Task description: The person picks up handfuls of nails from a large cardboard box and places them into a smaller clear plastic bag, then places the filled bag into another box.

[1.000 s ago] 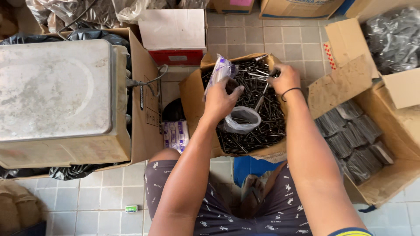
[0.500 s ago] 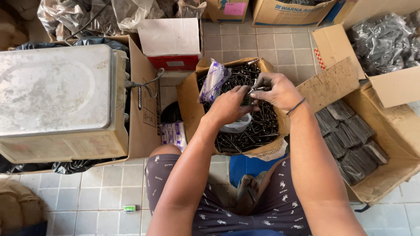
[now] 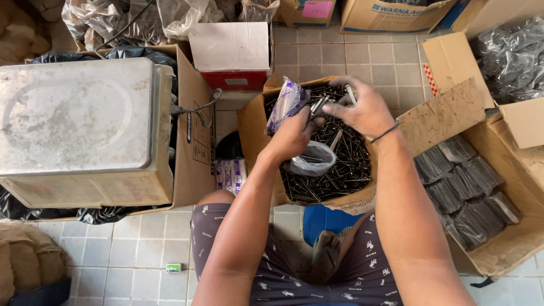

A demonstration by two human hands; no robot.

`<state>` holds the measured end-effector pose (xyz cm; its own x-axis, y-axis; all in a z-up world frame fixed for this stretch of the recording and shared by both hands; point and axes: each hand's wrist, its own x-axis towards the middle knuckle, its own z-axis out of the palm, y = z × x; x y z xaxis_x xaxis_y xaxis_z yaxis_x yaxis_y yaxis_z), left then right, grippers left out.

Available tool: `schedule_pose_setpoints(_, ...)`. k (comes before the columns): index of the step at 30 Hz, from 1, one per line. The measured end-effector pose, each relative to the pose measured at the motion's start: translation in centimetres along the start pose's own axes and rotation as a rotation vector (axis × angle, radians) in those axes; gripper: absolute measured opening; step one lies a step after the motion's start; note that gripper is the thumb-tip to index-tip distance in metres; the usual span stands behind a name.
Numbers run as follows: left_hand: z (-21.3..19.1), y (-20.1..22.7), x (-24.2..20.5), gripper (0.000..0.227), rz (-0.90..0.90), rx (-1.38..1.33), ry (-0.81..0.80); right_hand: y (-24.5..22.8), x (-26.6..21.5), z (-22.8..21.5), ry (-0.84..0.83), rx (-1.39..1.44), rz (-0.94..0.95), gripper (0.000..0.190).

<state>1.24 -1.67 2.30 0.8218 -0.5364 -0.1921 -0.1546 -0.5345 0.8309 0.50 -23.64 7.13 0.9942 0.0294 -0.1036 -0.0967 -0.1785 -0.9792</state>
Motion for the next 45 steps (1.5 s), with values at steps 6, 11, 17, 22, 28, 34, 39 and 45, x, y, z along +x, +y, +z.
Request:
schedule_pose_setpoints(6, 0.1, 0.9, -0.5, 0.033, -0.06, -0.982, 0.161, 2.8, 0.5, 3.5, 0.475, 0.332, -0.009, 0.035)
schedule_pose_setpoints(11, 1.2, 1.7, -0.4, 0.041, -0.122, -0.942, 0.103, 3.6, 0.9, 8.7, 0.42, 0.219, 0.086, 0.062)
schedule_pose_setpoints(17, 1.4, -0.6, 0.4, 0.04, -0.118, -0.08, 0.1, 5.5, 1.7, 11.6, 0.374, -0.002, 0.28, 0.043)
schedule_pose_setpoints(22, 1.2, -0.3, -0.1, 0.051, -0.151, 0.096, 0.102, 6.0, 2.4, 12.0, 0.445, 0.092, 0.223, 0.022)
schedule_pose_setpoints(28, 0.0, 0.4, -0.7, 0.049, -0.039, -0.04, 0.115, 3.8, 2.0, 12.0, 0.503, 0.163, 0.091, 0.03)
schedule_pose_setpoints(34, 1.0, 1.4, -1.2, 0.044, -0.033, -0.395, 0.215, 2.2, 1.0, 11.2, 0.309, -0.178, 0.046, 0.052)
schedule_pose_setpoints(39, 0.9, 1.5, -1.3, 0.023, -0.144, -1.179, 0.274, 1.1, 0.7, 10.9, 0.056, 0.201, -0.26, 0.068)
schedule_pose_setpoints(45, -1.3, 2.1, -2.4, 0.026, -0.18, -1.463, 0.177, -3.2, -1.6, 11.2, 0.045, 0.293, -0.034, 0.072)
